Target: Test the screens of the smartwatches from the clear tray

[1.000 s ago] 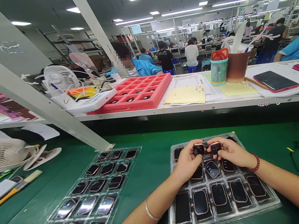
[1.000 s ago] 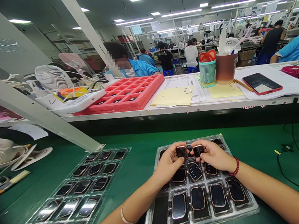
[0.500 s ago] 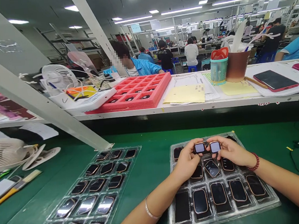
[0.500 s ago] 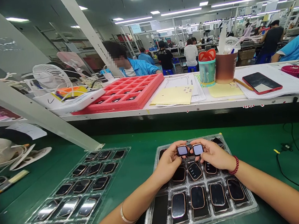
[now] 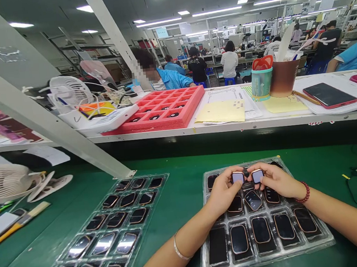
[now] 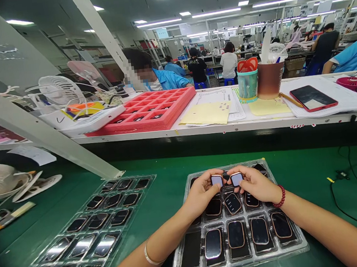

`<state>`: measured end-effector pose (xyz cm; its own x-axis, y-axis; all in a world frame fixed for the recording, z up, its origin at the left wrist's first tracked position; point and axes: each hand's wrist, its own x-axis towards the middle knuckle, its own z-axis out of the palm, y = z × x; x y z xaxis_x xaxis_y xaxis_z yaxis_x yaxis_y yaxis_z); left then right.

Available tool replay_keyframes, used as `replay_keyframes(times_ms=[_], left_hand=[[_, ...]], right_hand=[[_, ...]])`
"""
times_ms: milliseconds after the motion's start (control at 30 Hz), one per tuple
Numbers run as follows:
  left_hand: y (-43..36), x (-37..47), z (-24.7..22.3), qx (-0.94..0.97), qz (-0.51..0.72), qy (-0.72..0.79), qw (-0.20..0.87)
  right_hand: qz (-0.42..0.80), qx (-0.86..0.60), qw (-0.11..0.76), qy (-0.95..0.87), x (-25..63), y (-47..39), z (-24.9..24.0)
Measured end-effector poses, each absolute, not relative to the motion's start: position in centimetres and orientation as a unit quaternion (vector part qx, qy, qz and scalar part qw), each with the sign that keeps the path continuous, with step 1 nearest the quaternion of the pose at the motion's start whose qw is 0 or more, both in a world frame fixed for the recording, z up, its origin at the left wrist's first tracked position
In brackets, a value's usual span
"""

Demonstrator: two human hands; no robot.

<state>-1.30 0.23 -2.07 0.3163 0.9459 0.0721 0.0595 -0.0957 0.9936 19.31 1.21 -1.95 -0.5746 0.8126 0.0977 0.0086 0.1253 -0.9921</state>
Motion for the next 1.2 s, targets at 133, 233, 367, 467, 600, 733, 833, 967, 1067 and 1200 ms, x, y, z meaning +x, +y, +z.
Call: replay_keyframes(times_ms=[133, 233, 367, 467, 600, 733, 833, 967, 1067, 1200], left_hand=[[0.19, -1.23, -1.74, 0.603, 0.423, 0.401, 0.544], [0.22, -1.22, -1.78, 0.6, 0.425, 0.399, 0.547], [0.19, -1.24, -1.89, 0.6, 0.423, 0.405, 0.545], [0.15, -1.27, -1.91, 0.601, 0.421, 0.409, 0.543], [0.15, -1.25, -1.91, 0.598, 0.425, 0.409, 0.543], [0.15, -1.2, -1.81, 0.598, 0.419, 0.418, 0.541], [0.1, -1.22, -1.69, 0.596, 0.419, 0.42, 0.541], [0.03, -1.22, -1.59, 0.594, 0.429, 0.412, 0.542], [0.01, -1.2, -1.56, 0.594, 0.429, 0.408, 0.545], [-0.01, -1.18, -1.48, 0.59, 0.432, 0.405, 0.549]], right_hand=[[0.582, -0.31, 0.341, -0.67, 19.33, 1.27, -2.09], [0.585, -0.307, 0.339, -0.67, 19.35, 1.28, -2.22], [0.587, -0.31, 0.34, -0.666, 19.35, 1.25, -2.25], [0.587, -0.316, 0.336, -0.665, 19.35, 1.22, -2.25], [0.589, -0.318, 0.333, -0.664, 19.36, 1.21, -2.32], [0.594, -0.311, 0.334, -0.663, 19.36, 1.2, -2.32], [0.595, -0.306, 0.333, -0.664, 19.33, 1.18, -2.23], [0.595, -0.305, 0.331, -0.666, 19.28, 1.17, -2.14], [0.595, -0.307, 0.332, -0.665, 19.27, 1.2, -2.14], [0.601, -0.31, 0.334, -0.657, 19.36, 1.33, -2.18]])
